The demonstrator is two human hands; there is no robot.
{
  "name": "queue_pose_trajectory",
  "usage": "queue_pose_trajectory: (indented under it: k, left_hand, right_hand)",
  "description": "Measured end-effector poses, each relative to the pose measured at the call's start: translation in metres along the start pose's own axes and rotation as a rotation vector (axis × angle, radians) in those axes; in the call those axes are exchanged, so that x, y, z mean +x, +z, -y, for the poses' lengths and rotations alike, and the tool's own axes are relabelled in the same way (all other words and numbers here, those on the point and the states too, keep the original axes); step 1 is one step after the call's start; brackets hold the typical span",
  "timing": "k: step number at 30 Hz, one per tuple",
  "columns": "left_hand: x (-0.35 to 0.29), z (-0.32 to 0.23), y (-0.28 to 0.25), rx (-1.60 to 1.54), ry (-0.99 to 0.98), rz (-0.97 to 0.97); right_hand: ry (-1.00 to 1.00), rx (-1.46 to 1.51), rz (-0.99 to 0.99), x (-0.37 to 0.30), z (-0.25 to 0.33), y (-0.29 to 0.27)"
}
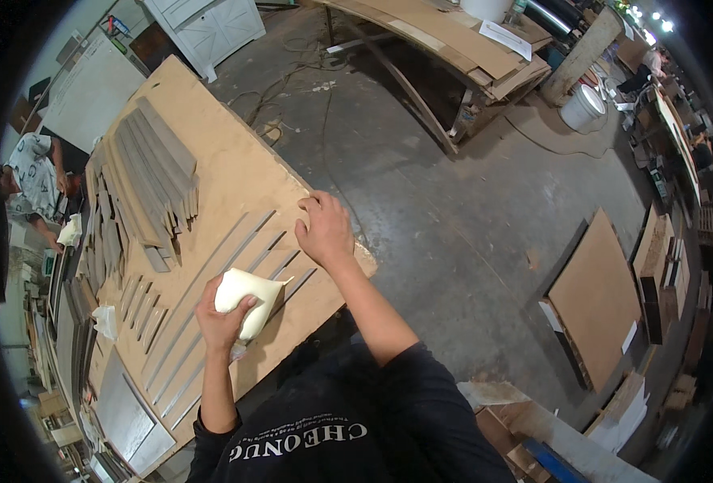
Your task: Applying adhesive to wood strips and using a pneumatic nail gun to assemble a wooden furniture panel.
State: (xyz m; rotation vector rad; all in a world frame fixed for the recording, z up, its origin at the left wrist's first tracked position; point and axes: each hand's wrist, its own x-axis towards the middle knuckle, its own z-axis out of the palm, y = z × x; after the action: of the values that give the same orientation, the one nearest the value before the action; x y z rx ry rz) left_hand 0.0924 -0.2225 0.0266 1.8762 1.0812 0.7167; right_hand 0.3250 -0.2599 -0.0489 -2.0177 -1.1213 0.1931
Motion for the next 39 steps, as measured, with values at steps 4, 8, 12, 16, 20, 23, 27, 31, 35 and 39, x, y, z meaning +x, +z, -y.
queue_pose_trajectory:
  k: [4, 8, 12, 16, 20, 23, 27, 31, 35, 39]
  left_hand:
    - [-0.003, 0.000, -0.006, 0.036, 0.008, -0.015]
    - [-0.007, 0.003, -0.012, 0.039, 0.031, -0.043]
    - [-0.013, 0.001, -0.021, 0.104, 0.047, -0.070]
    - [-0.019, 0.000, -0.030, 0.173, 0.055, -0.068]
    - [-0.026, 0.003, -0.039, 0.205, 0.061, -0.085]
    - [-0.031, 0.009, -0.049, 0.252, 0.086, -0.073]
    - [-0.039, 0.020, -0.065, 0.225, 0.103, -0.075]
    - [-0.048, 0.027, -0.084, 0.305, 0.102, -0.021]
    - [-0.059, 0.042, -0.102, 0.282, 0.107, -0.025]
    - [-0.072, 0.053, -0.122, 0.303, 0.097, -0.053]
  right_hand:
    - [-0.003, -0.154, -0.065, -0.001, 0.003, 0.002]
    - [0.044, -0.238, -0.034, 0.000, 0.002, 0.005]
    - [0.066, -0.110, 0.108, 0.003, 0.002, 0.002]
    - [0.057, -0.129, 0.093, 0.003, 0.002, 0.001]
    - [0.024, -0.125, 0.065, 0.003, 0.001, 0.000]
    - [0.033, -0.124, 0.036, 0.001, 0.005, -0.003]
    - [0.014, -0.121, 0.031, -0.003, 0.008, -0.003]
    - [-0.027, -0.187, -0.029, -0.007, 0.002, 0.002]
    - [-0.029, -0.161, -0.070, -0.006, 0.001, 0.004]
    - [0.024, -0.171, -0.061, -0.004, 0.014, 0.002]
